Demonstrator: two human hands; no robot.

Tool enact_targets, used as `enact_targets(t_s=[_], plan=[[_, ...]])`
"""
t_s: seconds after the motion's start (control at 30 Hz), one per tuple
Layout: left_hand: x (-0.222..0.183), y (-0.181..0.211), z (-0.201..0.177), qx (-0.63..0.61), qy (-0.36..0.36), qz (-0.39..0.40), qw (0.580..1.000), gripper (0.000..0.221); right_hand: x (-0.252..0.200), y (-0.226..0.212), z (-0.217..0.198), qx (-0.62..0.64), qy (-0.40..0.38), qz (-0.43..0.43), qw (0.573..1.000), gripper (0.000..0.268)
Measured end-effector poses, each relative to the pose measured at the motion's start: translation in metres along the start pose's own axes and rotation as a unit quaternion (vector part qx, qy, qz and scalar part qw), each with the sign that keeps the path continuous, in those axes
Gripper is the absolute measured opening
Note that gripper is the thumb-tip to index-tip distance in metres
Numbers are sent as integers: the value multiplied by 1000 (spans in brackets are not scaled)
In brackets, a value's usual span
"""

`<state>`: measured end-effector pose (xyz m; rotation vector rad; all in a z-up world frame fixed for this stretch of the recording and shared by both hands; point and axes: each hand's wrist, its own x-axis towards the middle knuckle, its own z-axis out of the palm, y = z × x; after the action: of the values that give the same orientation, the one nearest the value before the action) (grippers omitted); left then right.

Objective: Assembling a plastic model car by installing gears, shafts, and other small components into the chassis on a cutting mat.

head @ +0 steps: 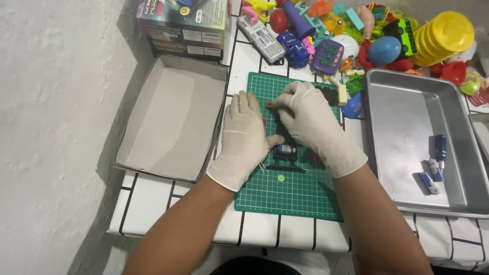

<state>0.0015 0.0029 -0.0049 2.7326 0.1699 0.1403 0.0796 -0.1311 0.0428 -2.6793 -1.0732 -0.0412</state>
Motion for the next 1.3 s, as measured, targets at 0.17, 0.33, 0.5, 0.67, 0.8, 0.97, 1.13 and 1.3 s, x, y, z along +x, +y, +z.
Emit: enact_targets(t_s=[0.17, 0.33, 0.5, 0.67, 0.8, 0.97, 1.13, 1.3], plan=[[-3, 4, -4, -16, 55, 38, 998, 106, 1, 3, 21, -7, 2, -50, 999, 11], [-5, 7, -25, -40, 161, 48, 985, 71, 6, 6, 35, -33, 5, -58, 998, 12], [-1, 2, -23, -132, 312, 143, 930, 56, 11, 16, 50, -7, 26, -63, 998, 14], [2, -1, -9, -158, 253, 186, 936, 51, -33, 3, -3, 93, 9, 35, 995, 8], [9, -8, 22, -119, 90, 229, 962, 62, -87, -9, -31, 283, 48, 205, 936, 22], [0, -1, 14, -78, -5, 237, 968, 81, -139, -10, -8, 326, 58, 284, 900, 23], [0, -1, 15, -68, -45, 224, 971, 86, -160, -22, 9, 342, 49, 337, 876, 25], [-3, 2, 8, -68, -38, 229, 970, 82, -157, -37, 17, 376, 121, 358, 846, 25]])
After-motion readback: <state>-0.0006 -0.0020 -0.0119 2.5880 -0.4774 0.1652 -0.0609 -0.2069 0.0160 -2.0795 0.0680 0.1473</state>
